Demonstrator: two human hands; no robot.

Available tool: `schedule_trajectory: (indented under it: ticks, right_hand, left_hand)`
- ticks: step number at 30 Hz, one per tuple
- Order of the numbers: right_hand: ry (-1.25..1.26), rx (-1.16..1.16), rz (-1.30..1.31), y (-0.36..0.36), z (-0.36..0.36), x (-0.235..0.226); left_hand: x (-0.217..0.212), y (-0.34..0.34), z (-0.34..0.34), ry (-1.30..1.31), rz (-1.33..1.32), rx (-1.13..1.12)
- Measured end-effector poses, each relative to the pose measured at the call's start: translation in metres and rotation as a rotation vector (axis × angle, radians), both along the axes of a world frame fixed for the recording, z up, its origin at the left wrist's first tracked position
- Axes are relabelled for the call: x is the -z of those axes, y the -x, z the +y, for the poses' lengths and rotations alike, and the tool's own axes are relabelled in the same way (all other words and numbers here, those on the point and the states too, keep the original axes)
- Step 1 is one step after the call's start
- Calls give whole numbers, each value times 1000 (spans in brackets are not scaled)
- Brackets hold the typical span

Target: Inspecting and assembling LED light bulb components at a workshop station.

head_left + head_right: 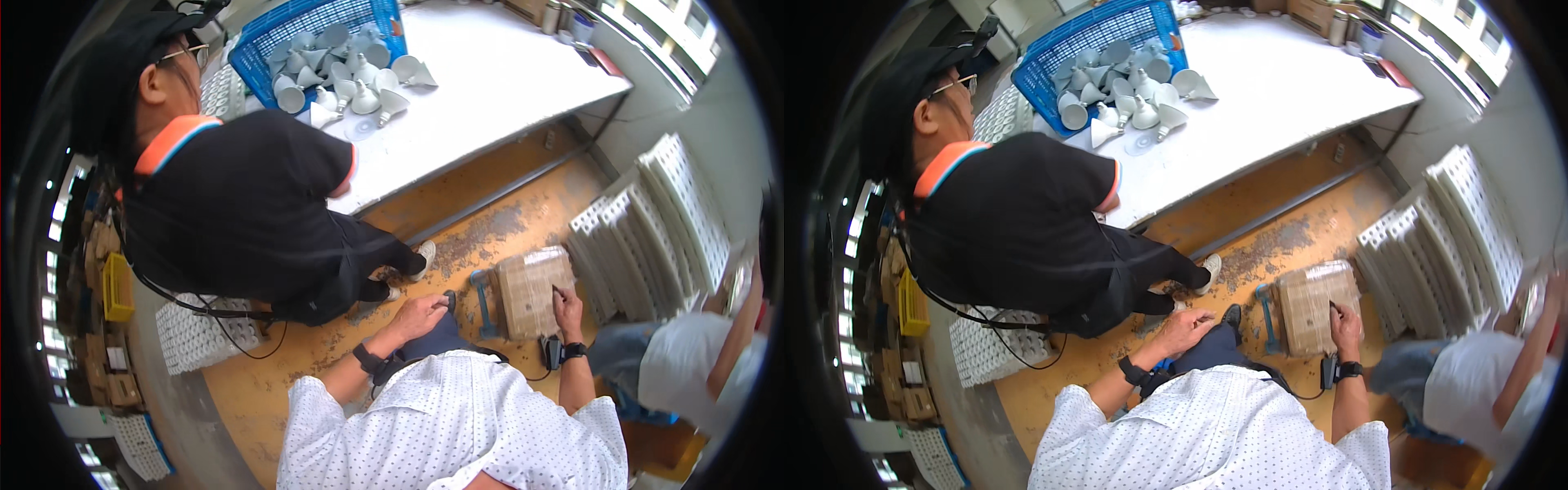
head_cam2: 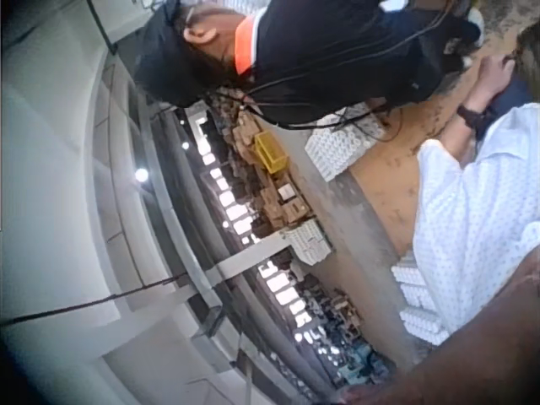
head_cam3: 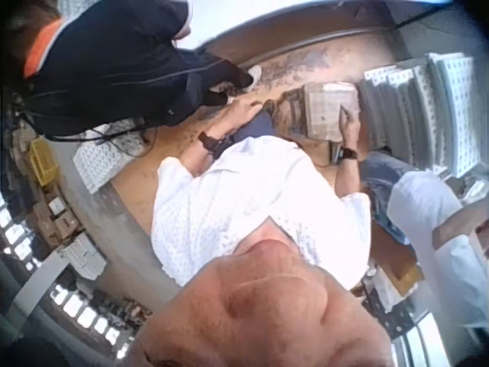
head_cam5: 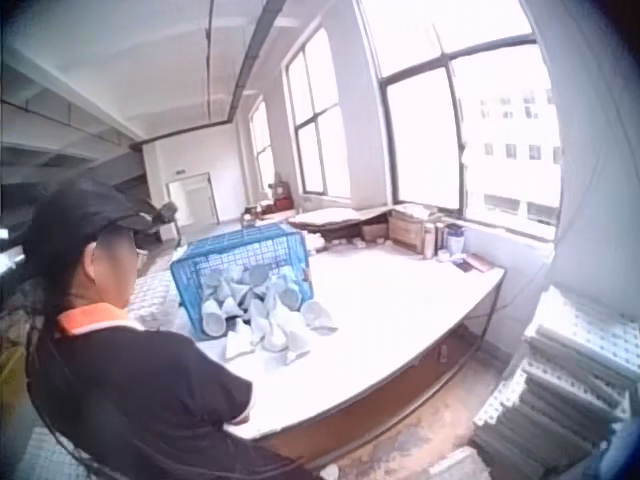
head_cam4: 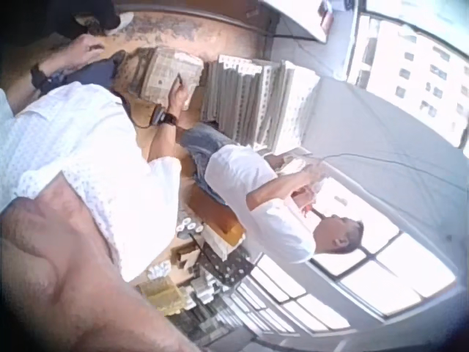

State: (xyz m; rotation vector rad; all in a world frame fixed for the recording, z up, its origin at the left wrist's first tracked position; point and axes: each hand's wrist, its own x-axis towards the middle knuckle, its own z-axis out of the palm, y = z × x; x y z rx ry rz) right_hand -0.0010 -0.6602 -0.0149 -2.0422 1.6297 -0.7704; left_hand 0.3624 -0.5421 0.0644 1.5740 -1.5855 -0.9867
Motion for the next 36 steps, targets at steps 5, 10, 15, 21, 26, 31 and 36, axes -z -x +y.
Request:
schedule_trajectory:
  ticks: [5,10,15,21,26,31,36]
  right_hand:
    - [-39,-45,-203,-66,-119,-52]
    - [-98,-36,-153,-107,-228,-45]
    - [-204,-105,-199,-119,-366,-18]
    - [-88,-33,57,-124,-552,3]
    - [-66,-109,196,-98,-717,34]
    - [-34,139,-29,-91,-809,41]
    - [-176,-103,-329,-102,-752,41]
  left_hand:
    - [-45,-7,-76,-29,36,-19]
    - [-29,-15,-137,39,69,-149]
    - [25,-14,-178,74,157,-354]
    - [39,1,-249,-197,160,-603]
    - [21,20,-332,-518,174,-677]
    - [3,27,-410,-442,97,-727]
    - [29,-19,-513,-89,-427,-668]
